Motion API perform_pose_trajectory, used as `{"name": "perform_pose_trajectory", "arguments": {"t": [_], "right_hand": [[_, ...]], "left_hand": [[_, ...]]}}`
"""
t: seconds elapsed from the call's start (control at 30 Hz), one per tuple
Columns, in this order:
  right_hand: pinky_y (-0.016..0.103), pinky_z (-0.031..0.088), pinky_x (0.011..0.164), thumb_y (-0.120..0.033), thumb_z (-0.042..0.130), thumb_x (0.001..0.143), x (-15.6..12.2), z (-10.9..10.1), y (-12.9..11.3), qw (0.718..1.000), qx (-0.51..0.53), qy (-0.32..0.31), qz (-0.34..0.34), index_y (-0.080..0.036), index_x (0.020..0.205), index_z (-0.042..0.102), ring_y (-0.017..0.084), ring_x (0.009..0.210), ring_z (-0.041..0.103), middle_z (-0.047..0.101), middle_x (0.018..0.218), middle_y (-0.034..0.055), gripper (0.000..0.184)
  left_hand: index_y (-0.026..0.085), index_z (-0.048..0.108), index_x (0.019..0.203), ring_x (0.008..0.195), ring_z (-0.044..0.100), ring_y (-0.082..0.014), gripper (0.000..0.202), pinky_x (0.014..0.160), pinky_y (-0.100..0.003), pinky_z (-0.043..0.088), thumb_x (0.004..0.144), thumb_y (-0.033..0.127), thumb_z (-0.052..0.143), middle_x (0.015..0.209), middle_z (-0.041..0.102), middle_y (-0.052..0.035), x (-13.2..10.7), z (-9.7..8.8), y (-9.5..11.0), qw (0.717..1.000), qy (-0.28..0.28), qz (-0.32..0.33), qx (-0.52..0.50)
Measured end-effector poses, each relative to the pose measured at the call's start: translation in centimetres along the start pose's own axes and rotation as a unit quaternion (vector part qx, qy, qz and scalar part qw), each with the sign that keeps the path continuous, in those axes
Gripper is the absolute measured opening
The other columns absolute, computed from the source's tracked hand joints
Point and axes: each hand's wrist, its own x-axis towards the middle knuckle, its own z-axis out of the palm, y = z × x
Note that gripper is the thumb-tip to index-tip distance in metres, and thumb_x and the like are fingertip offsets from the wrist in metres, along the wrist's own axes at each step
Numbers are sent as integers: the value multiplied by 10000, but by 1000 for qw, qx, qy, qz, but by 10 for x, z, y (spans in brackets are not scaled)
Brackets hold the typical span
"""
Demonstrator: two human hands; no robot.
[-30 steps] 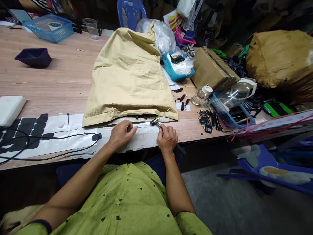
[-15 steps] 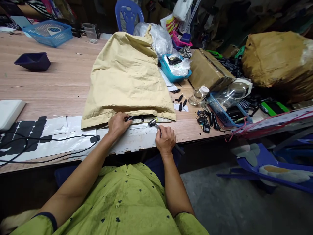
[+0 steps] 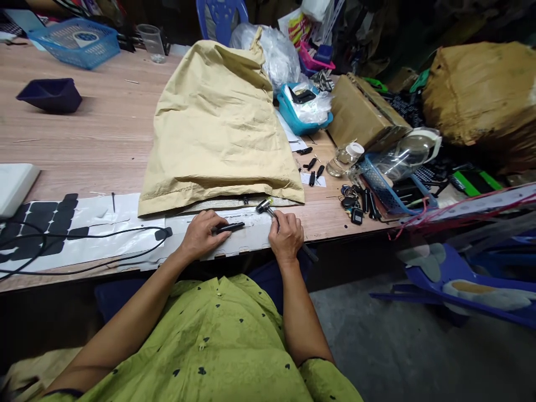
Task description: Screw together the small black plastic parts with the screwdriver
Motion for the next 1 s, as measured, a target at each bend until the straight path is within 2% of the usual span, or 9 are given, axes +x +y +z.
{"name": "perform_pose_trajectory", "arguments": {"t": [0.13, 0.27, 0.37, 0.5, 0.67, 0.87, 1.0], "right_hand": [[346, 428, 753, -242, 523, 935, 2, -3, 7, 999, 38, -8, -13, -227, 1046, 749, 242, 827, 561, 665, 870, 80, 253], [356, 507, 803, -260, 484, 968, -1, -17, 8, 991, 134, -10, -27, -221, 1082, 733, 231, 864, 638, 714, 909, 82, 276], [357, 552, 814, -270, 485, 990, -9, -32, -2, 976, 213, -11, -35, -218, 1102, 725, 223, 918, 687, 746, 982, 88, 270], [347, 582, 819, -273, 509, 1000, -21, -47, -23, 960, 263, -69, -66, -231, 1114, 734, 210, 923, 715, 759, 979, 77, 256], [323, 585, 801, -251, 503, 1010, -27, -53, -40, 950, 280, -99, -96, -238, 1145, 736, 193, 880, 717, 758, 940, 70, 270], [308, 578, 775, -248, 488, 1014, -23, -53, -43, 958, 253, -97, -94, -237, 1138, 743, 195, 878, 716, 752, 939, 72, 283], [305, 575, 779, -249, 495, 1012, -20, -56, -48, 953, 267, -107, -96, -245, 1148, 741, 193, 881, 712, 745, 935, 67, 281]], "left_hand": [[229, 738, 981, 888, 547, -231, 158, 832, -364, 455, 855, 313, 694, 875, 619, -35, 1, -2, 0, 1000, -12, -6, -8], [233, 745, 981, 890, 548, -232, 152, 826, -365, 453, 864, 310, 688, 871, 619, -38, 1, -1, 3, 1000, -17, -5, -15], [236, 747, 986, 901, 552, -234, 152, 836, -369, 454, 862, 306, 694, 873, 623, -38, 2, 0, 4, 1000, -12, -8, -17], [240, 748, 983, 900, 554, -234, 150, 833, -372, 455, 862, 310, 695, 876, 625, -40, 1, 3, 4, 1000, -8, -11, -22], [253, 749, 985, 898, 558, -234, 153, 826, -370, 458, 854, 313, 697, 864, 627, -36, 2, 5, 4, 1000, -1, -1, -27], [236, 752, 979, 910, 560, -239, 155, 835, -375, 456, 842, 293, 707, 867, 629, -40, 4, 4, 8, 999, -12, -21, -30], [246, 748, 984, 918, 562, -241, 162, 833, -374, 454, 833, 290, 712, 877, 633, -37, 4, 4, 8, 999, -10, -23, -35]]}}
